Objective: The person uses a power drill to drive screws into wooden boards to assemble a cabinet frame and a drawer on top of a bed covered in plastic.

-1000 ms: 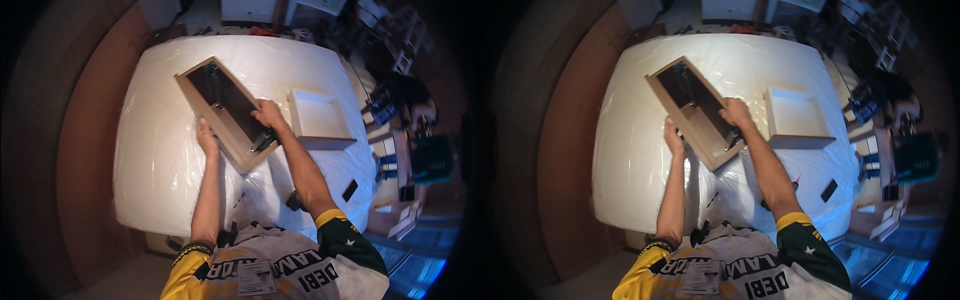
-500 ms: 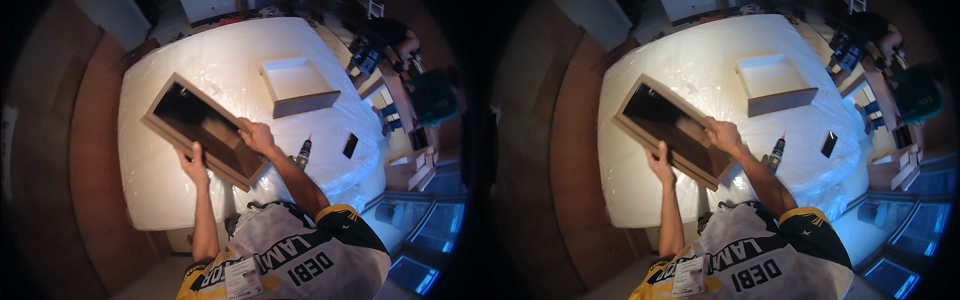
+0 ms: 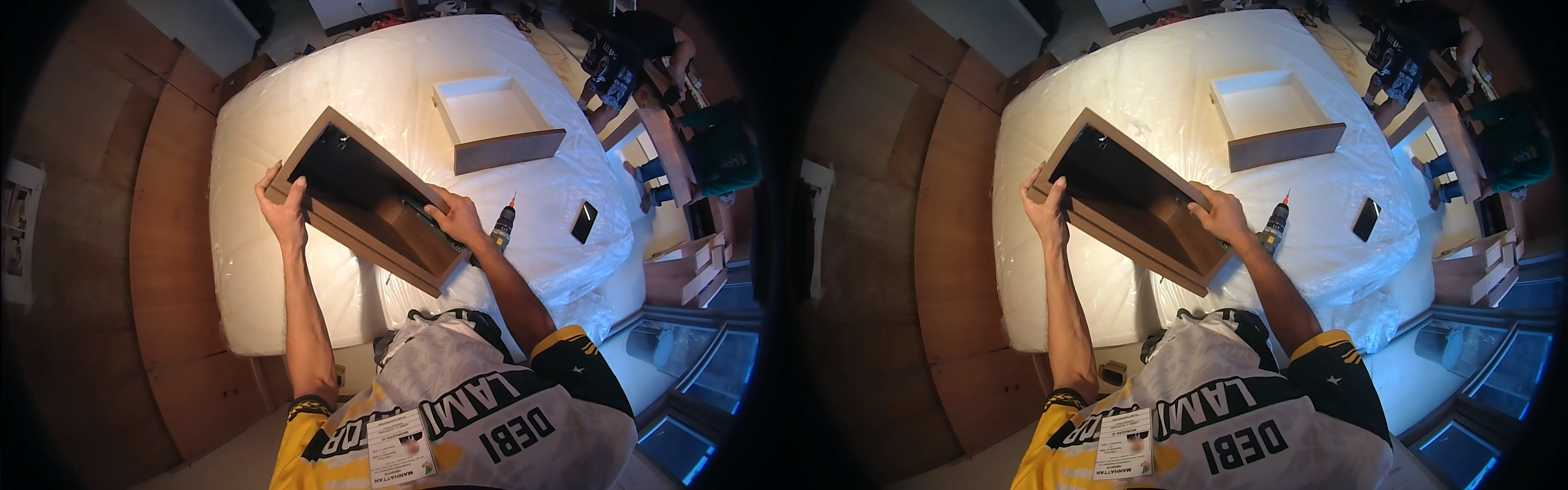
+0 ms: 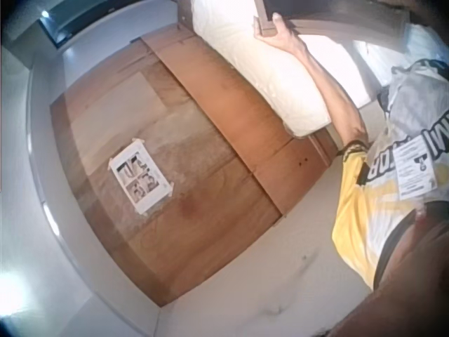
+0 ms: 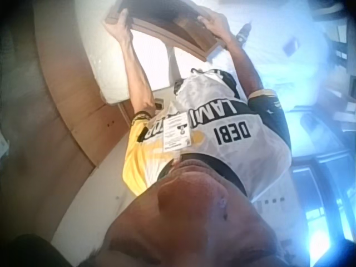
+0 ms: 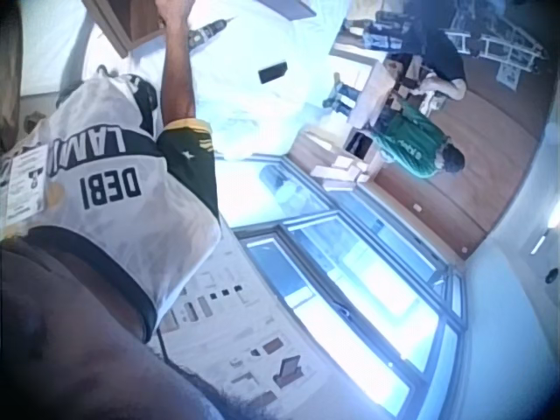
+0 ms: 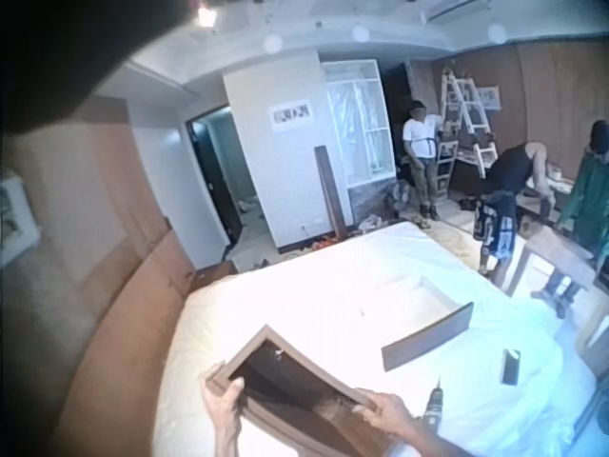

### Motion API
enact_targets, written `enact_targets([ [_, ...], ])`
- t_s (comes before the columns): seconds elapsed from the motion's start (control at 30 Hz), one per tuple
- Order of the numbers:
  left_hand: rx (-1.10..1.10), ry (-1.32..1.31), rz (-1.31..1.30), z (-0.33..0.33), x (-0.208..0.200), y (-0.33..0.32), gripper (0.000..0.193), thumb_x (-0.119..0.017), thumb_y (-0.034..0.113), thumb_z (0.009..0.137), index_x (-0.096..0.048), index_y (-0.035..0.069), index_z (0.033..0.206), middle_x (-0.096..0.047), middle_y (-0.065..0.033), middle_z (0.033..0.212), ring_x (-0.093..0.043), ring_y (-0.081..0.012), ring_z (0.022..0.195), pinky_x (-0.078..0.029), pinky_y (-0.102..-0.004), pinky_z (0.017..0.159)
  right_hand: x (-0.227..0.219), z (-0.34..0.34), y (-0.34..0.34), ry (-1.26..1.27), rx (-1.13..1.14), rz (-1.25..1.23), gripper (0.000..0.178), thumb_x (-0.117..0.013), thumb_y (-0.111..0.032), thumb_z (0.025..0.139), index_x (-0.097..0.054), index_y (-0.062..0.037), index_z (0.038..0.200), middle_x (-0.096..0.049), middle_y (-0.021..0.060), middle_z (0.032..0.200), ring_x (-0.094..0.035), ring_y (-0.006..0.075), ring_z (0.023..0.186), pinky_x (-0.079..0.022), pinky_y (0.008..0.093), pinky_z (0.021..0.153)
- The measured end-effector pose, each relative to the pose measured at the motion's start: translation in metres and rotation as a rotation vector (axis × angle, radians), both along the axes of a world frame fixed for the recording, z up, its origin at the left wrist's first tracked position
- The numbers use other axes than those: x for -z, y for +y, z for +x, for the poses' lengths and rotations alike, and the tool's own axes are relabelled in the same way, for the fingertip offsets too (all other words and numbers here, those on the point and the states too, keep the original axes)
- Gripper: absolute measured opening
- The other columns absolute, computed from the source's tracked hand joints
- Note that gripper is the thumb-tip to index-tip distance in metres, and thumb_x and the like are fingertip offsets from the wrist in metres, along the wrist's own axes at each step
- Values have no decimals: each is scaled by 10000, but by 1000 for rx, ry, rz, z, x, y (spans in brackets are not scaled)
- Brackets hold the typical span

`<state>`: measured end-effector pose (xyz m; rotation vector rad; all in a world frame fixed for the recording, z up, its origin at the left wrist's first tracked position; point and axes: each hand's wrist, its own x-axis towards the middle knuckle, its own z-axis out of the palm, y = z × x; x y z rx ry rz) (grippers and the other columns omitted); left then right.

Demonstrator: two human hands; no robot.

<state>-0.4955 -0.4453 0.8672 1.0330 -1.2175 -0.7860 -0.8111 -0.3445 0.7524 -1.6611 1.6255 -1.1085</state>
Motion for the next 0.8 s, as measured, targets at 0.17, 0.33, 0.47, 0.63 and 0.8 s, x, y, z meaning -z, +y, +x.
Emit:
enact_targets([
  [0.17,36,34,46,-20,-15,-4,491,-776,10,882,-490,-8,1280,-640,-153,1193,-662,-158,974,-556,-281,875,33,-44,34,-106,385,-218,444,-724,-186,923,-639,-78,1345,-711,183,1222,-691,308,1109,-545,407,919],
  [0.33,25,76,66,-24,-19,-8,475,-764,-9,886,-492,-4,1275,-663,-140,1097,-666,-141,893,-552,-256,776,164,-112,136,-194,855,236,646,-637,58,854,-480,-83,1465,-667,207,1302,-631,319,1239,-523,429,981],
  [0.47,3,60,116,-20,-19,-12,470,-771,4,875,-508,20,1265,-664,-93,919,-635,-110,734,-521,-238,619,212,-77,186,-71,283,53,858,-814,2,730,-398,-60,1478,-656,182,1290,-654,328,1184,-515,409,984],
  [0.63,-22,-9,189,-27,-34,-4,425,-785,48,852,-567,19,1216,-677,-93,875,-635,-122,718,-520,-251,607,198,-39,145,-505,569,134,869,-898,-112,725,-414,-45,1444,-673,130,1168,-662,276,1080,-517,410,951],
  [0.8,-199,-285,146,-19,-39,-7,309,-790,131,794,-662,-12,1036,-748,-128,1012,-692,-201,874,-561,-337,811,189,-43,111,-333,721,48,761,-876,-149,792,-451,-43,1414,-666,129,1118,-652,245,1018,-514,385,923],
])
